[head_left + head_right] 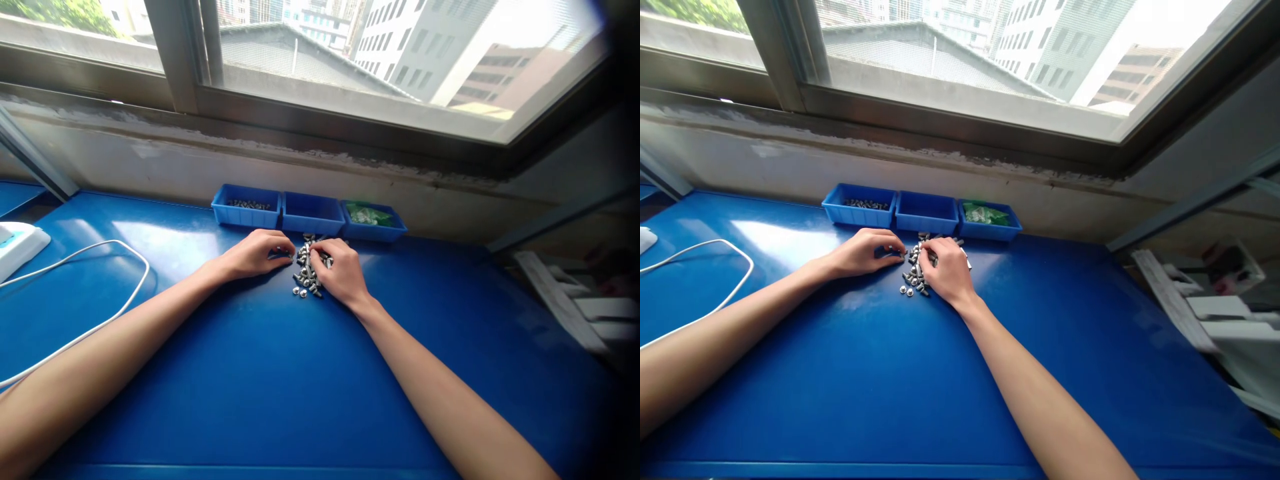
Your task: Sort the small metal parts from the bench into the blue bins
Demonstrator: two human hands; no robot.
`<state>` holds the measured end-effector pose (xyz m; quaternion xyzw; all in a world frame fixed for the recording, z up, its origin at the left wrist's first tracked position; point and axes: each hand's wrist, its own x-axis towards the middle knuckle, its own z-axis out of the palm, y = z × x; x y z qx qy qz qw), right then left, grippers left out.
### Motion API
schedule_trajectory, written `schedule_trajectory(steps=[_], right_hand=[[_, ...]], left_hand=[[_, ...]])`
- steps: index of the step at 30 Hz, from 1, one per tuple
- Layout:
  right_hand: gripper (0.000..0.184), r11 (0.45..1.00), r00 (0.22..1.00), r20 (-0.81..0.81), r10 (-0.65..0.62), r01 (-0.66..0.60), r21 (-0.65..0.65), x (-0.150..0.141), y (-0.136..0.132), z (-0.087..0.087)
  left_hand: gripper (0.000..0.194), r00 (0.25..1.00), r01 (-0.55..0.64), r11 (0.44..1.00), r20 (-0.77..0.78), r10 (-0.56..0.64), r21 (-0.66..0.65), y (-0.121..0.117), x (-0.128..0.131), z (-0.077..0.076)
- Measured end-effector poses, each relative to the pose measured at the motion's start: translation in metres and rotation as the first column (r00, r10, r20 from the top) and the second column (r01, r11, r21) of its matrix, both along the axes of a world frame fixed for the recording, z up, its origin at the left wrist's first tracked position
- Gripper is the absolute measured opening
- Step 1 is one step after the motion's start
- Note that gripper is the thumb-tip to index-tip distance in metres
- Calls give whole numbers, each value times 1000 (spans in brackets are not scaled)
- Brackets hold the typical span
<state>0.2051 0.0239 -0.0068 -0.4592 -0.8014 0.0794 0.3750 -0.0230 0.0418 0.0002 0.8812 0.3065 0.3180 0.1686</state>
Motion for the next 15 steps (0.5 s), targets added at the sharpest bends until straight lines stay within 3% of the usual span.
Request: schedule_trajectory(steps=[4,9,15], right_hand=[[13,1000,1000,4,4,-4,6,1,1,0],[13,1000,1000,5,5,-5,2,1,0,1],[14,1000,1000,6,3,-3,3,0,-1,2]], left_hand=[[18,997,-53,999,48,53,-12,0,0,-2],[21,999,-13,1000,44,14,-1,-1,0,-1],[26,998,24,998,-56,-21,56,-6,3,1]])
